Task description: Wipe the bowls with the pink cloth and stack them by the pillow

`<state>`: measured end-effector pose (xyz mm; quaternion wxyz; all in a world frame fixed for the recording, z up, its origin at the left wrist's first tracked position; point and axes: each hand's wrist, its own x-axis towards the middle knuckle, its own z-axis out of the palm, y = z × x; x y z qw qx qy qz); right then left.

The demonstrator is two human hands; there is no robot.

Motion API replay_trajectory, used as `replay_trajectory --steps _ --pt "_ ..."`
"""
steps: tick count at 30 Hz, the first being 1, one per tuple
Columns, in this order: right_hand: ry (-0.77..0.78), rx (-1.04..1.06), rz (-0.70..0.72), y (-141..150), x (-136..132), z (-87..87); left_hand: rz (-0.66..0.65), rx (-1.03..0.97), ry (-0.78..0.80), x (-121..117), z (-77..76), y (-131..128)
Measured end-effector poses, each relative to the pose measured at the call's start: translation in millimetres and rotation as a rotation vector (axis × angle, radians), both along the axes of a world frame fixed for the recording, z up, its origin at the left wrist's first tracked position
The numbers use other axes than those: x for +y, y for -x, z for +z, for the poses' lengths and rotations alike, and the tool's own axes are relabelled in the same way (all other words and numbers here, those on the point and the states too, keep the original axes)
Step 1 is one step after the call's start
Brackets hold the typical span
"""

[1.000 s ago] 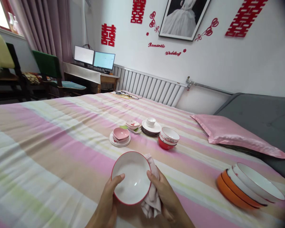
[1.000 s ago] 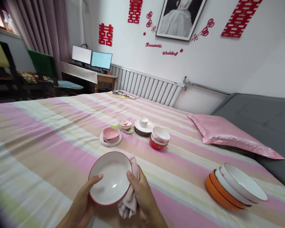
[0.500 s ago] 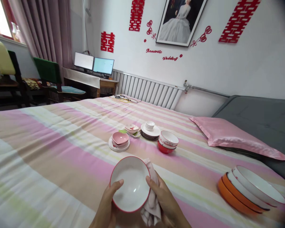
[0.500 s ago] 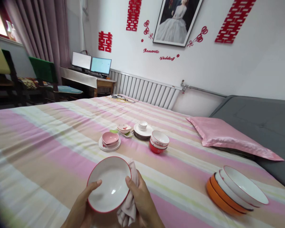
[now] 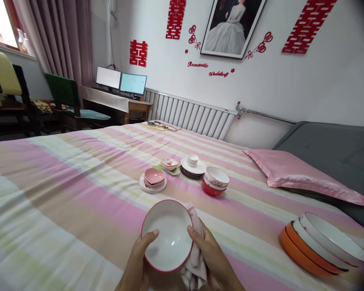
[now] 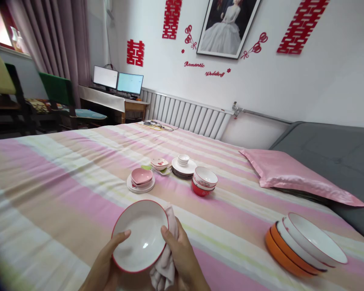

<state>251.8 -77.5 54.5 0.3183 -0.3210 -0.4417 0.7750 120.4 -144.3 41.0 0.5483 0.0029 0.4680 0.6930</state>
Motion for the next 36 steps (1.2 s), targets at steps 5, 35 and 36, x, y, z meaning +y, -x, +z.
replay_trajectory --steps 5,35,36 --pt "0.016 -0.012 -0.012 1.1 1.2 -10.7 -0.019 -0.001 -0.004 -0.6 -3.6 0.8" --pt "-0.019 0.062 -0.063 1.3 3.5 -4.0 0.022 -0.041 -0.009 -0.5 2.7 -2.4" --pt "-0.019 0.059 -0.064 1.2 3.5 -4.1 0.013 -0.041 -0.01 -0.6 1.0 -1.6"
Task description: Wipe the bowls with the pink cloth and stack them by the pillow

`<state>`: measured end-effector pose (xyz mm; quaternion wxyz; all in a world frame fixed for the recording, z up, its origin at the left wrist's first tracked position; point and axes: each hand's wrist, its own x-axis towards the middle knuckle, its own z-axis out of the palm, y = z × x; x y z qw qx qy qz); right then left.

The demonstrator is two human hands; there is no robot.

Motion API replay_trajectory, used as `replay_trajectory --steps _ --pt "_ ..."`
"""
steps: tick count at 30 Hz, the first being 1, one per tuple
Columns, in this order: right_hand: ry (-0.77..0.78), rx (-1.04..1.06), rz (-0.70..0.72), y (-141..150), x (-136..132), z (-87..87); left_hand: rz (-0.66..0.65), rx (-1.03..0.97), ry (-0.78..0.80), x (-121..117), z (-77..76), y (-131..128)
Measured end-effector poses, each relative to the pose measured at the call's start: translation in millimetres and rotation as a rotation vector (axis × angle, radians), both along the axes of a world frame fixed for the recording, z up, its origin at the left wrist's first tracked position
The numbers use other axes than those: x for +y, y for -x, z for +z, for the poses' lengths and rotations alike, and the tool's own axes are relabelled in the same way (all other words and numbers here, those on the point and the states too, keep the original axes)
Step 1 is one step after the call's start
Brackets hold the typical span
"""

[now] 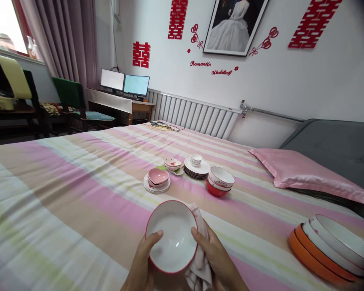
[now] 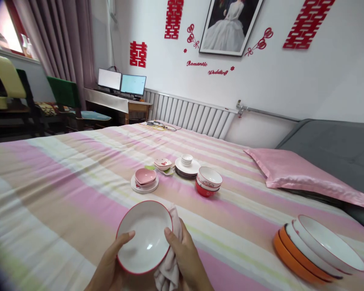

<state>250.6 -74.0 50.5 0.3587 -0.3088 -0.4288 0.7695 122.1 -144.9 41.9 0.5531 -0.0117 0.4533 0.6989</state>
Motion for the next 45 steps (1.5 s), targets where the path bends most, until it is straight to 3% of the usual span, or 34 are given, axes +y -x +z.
replay_trajectory --steps 5,15,27,36,45 --pt "-0.002 -0.013 -0.005 -0.8 0.5 0.0 -0.025 -0.001 -0.043 -0.2 -4.5 1.9" --pt "-0.01 0.005 0.014 -0.7 -0.5 0.8 -0.005 -0.007 -0.011 0.7 1.2 0.6" --pt "0.003 0.065 0.031 -0.3 3.9 -12.7 0.024 -0.006 -0.002 1.1 7.7 -2.5" --pt "0.018 0.032 0.021 0.1 2.1 -4.8 0.026 -0.014 0.008 0.3 2.9 -1.0" --pt "-0.013 -0.005 -0.002 -1.4 3.6 -7.5 -0.008 0.007 -0.001 0.5 -7.2 2.4"
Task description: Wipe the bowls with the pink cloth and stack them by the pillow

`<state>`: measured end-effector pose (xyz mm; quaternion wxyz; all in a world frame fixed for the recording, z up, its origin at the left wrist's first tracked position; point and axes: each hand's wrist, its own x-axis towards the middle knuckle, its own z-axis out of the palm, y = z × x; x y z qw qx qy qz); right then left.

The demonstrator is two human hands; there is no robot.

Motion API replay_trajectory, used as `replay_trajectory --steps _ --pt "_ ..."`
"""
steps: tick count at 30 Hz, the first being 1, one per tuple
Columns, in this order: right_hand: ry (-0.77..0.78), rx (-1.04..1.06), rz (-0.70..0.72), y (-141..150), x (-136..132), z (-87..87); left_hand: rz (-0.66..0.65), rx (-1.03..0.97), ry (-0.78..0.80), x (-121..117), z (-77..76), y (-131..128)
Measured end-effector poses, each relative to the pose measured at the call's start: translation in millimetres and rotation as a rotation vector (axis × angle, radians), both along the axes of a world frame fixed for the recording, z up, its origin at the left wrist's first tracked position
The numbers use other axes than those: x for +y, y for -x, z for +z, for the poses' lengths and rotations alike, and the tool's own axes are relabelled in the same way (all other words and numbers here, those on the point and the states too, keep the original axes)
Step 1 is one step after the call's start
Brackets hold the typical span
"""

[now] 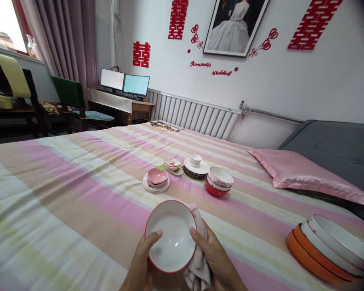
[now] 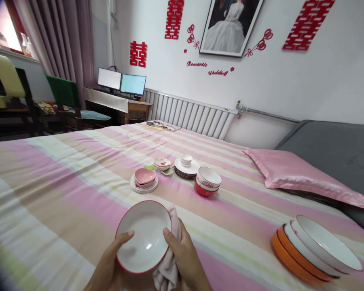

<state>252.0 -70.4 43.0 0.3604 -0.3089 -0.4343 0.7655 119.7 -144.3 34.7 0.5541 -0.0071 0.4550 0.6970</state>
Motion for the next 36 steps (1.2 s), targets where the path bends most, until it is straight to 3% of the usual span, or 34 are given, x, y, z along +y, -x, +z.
replay_trajectory --steps 36 --pt "-0.006 0.007 0.007 0.7 -0.7 2.6 0.008 0.028 0.003 1.6 6.3 -2.0"
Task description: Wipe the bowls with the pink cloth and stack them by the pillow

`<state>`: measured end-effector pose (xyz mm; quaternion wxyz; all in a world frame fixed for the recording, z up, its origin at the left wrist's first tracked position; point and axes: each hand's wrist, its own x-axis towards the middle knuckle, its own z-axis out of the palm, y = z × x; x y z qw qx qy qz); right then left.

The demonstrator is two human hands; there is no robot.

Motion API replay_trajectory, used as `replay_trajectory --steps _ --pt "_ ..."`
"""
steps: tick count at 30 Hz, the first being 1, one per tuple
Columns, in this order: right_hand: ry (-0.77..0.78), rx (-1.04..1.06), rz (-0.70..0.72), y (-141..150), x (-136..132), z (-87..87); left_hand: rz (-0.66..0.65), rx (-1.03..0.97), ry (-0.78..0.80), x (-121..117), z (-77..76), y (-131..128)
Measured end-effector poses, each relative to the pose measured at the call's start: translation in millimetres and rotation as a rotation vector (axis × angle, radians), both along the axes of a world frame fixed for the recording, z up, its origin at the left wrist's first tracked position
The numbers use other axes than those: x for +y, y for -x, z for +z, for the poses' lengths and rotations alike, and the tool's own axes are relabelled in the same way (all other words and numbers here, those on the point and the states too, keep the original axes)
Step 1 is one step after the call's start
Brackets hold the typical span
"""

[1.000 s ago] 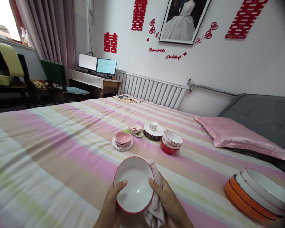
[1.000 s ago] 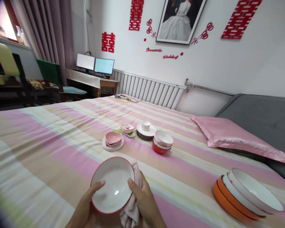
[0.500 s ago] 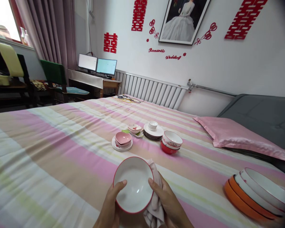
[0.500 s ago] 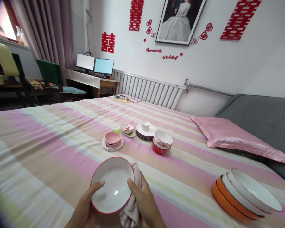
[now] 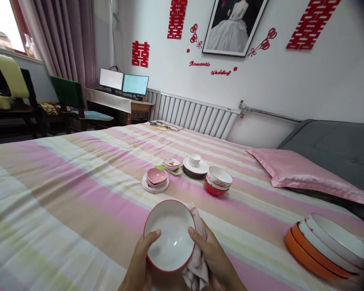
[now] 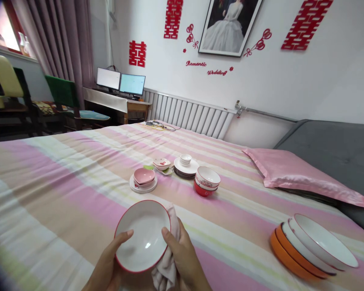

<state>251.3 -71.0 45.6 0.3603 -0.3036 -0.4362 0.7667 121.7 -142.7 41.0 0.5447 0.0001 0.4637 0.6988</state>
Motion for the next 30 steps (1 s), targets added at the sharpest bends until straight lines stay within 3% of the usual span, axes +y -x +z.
replay_trajectory --steps 5,16,22,30 --pt "-0.004 0.03 -0.049 1.0 0.6 0.2 0.023 -0.017 0.043 2.0 3.2 -2.1" --pt "-0.031 -0.024 -0.1 2.3 -2.9 1.9 -0.01 0.009 0.023 0.6 -8.5 1.0" --pt "0.002 -0.069 0.025 -2.1 -3.2 7.6 -0.003 0.019 0.022 0.7 -5.6 0.3" --pt "-0.003 -0.052 -0.007 -1.7 -1.2 -5.2 -0.008 0.018 0.026 0.2 -5.9 -0.1"
